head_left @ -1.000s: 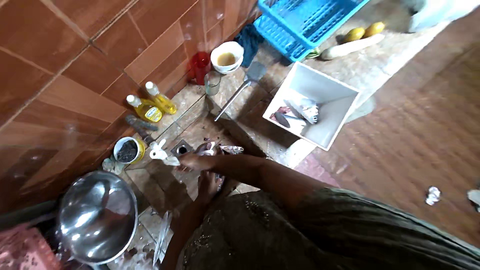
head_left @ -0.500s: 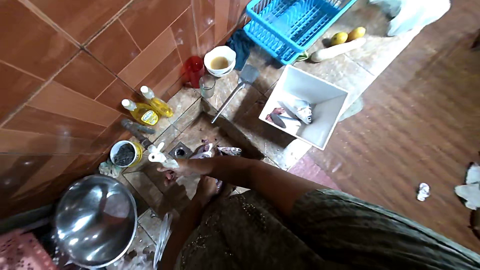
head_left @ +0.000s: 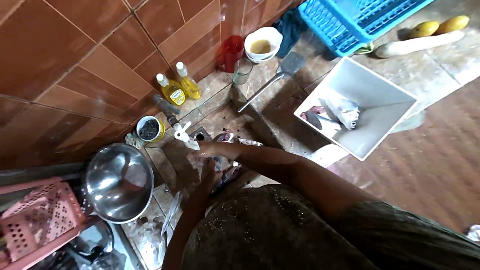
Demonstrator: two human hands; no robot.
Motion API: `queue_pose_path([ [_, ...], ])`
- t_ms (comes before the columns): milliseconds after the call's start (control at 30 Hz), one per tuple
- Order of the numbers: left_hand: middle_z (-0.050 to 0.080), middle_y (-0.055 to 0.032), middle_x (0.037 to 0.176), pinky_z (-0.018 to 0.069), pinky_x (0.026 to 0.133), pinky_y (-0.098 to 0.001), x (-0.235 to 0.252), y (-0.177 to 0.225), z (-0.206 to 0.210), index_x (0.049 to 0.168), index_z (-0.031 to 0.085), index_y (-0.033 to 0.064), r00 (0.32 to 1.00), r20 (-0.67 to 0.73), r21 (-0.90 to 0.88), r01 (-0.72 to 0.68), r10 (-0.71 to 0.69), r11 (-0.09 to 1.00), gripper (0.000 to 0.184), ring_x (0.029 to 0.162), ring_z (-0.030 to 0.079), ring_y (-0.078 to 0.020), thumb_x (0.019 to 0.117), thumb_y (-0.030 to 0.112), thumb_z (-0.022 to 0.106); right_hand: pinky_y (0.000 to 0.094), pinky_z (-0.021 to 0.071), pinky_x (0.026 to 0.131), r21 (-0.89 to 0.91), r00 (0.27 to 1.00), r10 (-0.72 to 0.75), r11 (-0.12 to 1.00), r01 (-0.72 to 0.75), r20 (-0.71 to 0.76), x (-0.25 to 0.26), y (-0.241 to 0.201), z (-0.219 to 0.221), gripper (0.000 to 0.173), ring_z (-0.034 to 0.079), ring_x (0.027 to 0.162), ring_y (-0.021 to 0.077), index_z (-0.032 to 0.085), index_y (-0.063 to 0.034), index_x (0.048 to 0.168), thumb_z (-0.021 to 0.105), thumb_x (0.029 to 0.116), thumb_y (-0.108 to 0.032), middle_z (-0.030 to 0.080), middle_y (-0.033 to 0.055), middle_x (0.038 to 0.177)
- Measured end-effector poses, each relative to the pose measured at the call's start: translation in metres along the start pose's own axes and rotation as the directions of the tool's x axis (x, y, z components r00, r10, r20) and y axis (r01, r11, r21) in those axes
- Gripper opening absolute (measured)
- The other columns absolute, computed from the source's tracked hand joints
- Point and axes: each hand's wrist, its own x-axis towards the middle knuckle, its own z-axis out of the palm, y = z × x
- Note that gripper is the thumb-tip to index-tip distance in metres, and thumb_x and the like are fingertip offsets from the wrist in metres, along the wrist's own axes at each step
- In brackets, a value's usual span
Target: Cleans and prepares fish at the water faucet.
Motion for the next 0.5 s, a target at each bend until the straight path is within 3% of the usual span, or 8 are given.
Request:
queue_pose_path([
  [67,0.049,-0.0214,0.150,0.0432,0.113,-0.0459,-0.005,0.009,-0.012,0.143,0.053,0.0034,0.993,0.013,-0.051,0.116,-0.115,0.992,0.066,0.140,0.048,-0.0335,0.0869,0.029,0.076,0.0401,0.0554,0.087,0.018,0.990,0.069,0.997,-0.071,0.120,-0.012,-0.002,0.002,0.032,0.067,0.094,0.0210,0.058,0.0033,0.130,0.049,0.1085,-0.018,0.067,0.0168,0.114],
  [133,0.040,-0.0259,0.157,0.0315,0.121,-0.0457,-0.012,0.029,-0.038,0.151,0.042,-0.0036,0.969,0.130,-0.123,0.224,-0.208,0.967,0.069,0.147,0.038,-0.0352,0.0933,0.020,0.072,0.0401,0.0559,0.086,-0.024,0.987,0.058,0.998,-0.055,0.151,-0.020,0.005,-0.002,0.030,0.067,0.093,0.0207,0.058,0.0037,0.127,0.046,0.1095,-0.017,0.067,0.0159,0.113],
  [167,0.037,-0.0272,0.158,0.0311,0.122,-0.0456,-0.013,0.032,-0.049,0.153,0.037,-0.0054,0.957,0.188,-0.126,0.246,-0.221,0.961,0.072,0.148,0.037,-0.0358,0.0947,0.021,0.070,0.0428,0.0544,0.091,-0.176,0.994,0.027,0.984,-0.008,0.107,-0.019,0.013,-0.005,0.030,0.067,0.098,0.0229,0.061,0.0039,0.126,0.047,0.1093,-0.016,0.067,0.0170,0.114],
  [233,0.046,-0.0285,0.151,0.0414,0.115,-0.0449,-0.002,0.006,-0.042,0.151,0.038,-0.0065,0.982,0.138,-0.240,0.163,-0.132,0.957,0.078,0.139,0.048,-0.0362,0.0867,0.017,0.075,0.0604,0.0487,0.099,-0.523,0.997,-0.075,0.848,0.081,0.033,-0.009,0.043,-0.008,0.027,0.065,0.112,0.0367,0.067,-0.0008,0.124,0.055,0.1039,-0.014,0.068,0.0216,0.120],
  [267,0.052,-0.0269,0.145,0.0466,0.110,-0.0449,0.005,-0.006,-0.034,0.149,0.042,-0.0050,0.986,0.119,-0.261,0.144,-0.116,0.955,0.076,0.132,0.054,-0.0342,0.0843,0.017,0.076,0.0652,0.0477,0.099,-0.591,0.992,-0.123,0.798,0.116,0.029,-0.008,0.057,-0.008,0.027,0.064,0.116,0.0407,0.067,-0.0039,0.125,0.058,0.1011,-0.013,0.066,0.0219,0.125],
  [333,0.057,-0.0244,0.139,0.0489,0.106,-0.0472,0.007,-0.005,-0.039,0.141,0.051,-0.0021,0.971,0.183,-0.241,0.198,-0.156,0.950,0.063,0.126,0.058,-0.0328,0.0864,0.017,0.076,0.0665,0.0483,0.098,-0.649,0.981,-0.196,0.745,0.151,0.002,-0.011,0.080,-0.003,0.032,0.062,0.118,0.0431,0.062,-0.0059,0.130,0.061,0.0986,-0.013,0.063,0.0210,0.131],
  [400,0.056,-0.0243,0.141,0.0470,0.108,-0.0500,-0.002,0.004,-0.047,0.142,0.052,-0.0004,0.969,0.207,-0.225,0.185,-0.138,0.957,0.063,0.129,0.056,-0.0339,0.0864,0.016,0.076,0.0641,0.0403,0.109,-0.723,0.981,-0.195,0.679,0.127,-0.011,-0.015,0.096,0.003,0.040,0.050,0.134,0.0438,0.058,-0.0032,0.137,0.061,0.0979,-0.012,0.052,0.0194,0.149],
  [500,0.051,-0.0281,0.146,0.0417,0.113,-0.0512,-0.019,0.007,-0.055,0.148,0.046,-0.0009,0.957,0.272,-0.121,0.134,-0.097,0.984,0.069,0.135,0.051,-0.0384,0.0902,0.024,0.075,0.0632,0.0343,0.115,-0.807,0.956,-0.285,0.549,0.217,0.063,-0.013,0.118,0.008,0.046,0.042,0.142,0.0466,0.058,-0.0025,0.139,0.064,0.0932,-0.003,0.040,0.0221,0.159],
])
